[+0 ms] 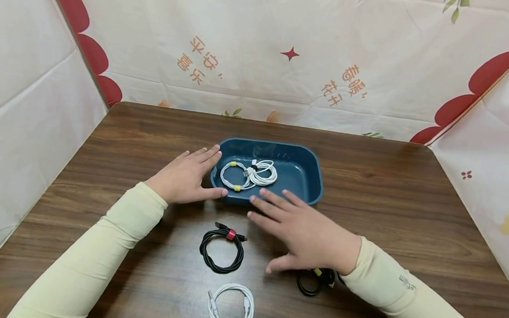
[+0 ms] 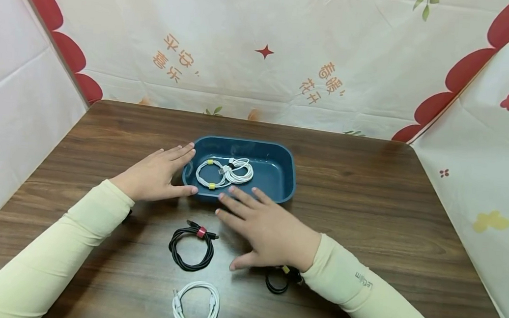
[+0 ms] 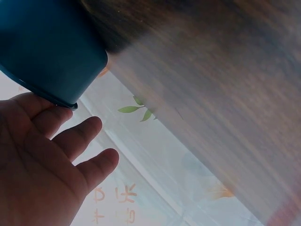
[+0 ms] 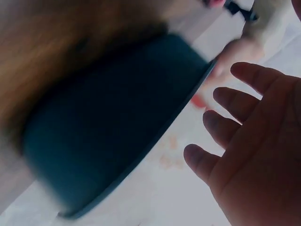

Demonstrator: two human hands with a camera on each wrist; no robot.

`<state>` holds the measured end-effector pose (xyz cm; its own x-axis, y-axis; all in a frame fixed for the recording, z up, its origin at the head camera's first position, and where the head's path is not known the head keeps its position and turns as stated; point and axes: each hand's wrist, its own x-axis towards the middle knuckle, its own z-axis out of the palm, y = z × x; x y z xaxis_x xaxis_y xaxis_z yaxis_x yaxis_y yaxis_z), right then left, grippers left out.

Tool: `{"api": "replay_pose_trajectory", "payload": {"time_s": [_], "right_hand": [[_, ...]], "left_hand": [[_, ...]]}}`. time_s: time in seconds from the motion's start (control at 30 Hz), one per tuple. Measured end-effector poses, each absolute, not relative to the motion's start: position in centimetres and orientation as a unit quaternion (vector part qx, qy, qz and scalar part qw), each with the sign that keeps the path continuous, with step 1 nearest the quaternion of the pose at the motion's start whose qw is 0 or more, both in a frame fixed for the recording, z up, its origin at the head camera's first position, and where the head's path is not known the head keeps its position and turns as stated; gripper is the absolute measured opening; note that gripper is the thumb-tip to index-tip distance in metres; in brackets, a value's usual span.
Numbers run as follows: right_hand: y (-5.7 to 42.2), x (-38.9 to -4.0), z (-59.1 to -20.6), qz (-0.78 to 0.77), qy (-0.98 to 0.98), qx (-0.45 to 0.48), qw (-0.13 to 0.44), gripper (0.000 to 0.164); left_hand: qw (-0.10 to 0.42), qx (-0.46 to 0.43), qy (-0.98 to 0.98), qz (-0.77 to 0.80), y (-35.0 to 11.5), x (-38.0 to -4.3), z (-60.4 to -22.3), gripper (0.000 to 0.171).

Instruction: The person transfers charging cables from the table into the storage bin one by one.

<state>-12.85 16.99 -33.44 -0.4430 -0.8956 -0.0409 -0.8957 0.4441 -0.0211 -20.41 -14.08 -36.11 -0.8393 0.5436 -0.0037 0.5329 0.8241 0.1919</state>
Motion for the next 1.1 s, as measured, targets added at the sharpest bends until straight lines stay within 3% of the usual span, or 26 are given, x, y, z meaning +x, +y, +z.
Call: {"api": "replay_pose_trajectory", "payload": {"time_s": [0.47, 0.73, 1.1], "right_hand": [[12.8, -9.5, -35.2, 0.057, 0.773, -0.63, 0.052, 0.097], [11.6, -8.6, -35.4, 0.086, 0.747, -0.658, 0.038, 0.096], [10.9, -8.5, -35.8, 0.112, 0.73, -0.669, 0.081, 0.088]], "left_hand": [[0.036, 0.281, 0.954, 0.093, -14.0, -20.3, -36.0, 0.106], [0.041, 0.278, 0.955, 0.096, -14.1, -20.3, -35.9, 0.107], [0.042, 0.277, 0.955, 0.101, -14.1, -20.3, -36.0, 0.108]]}}
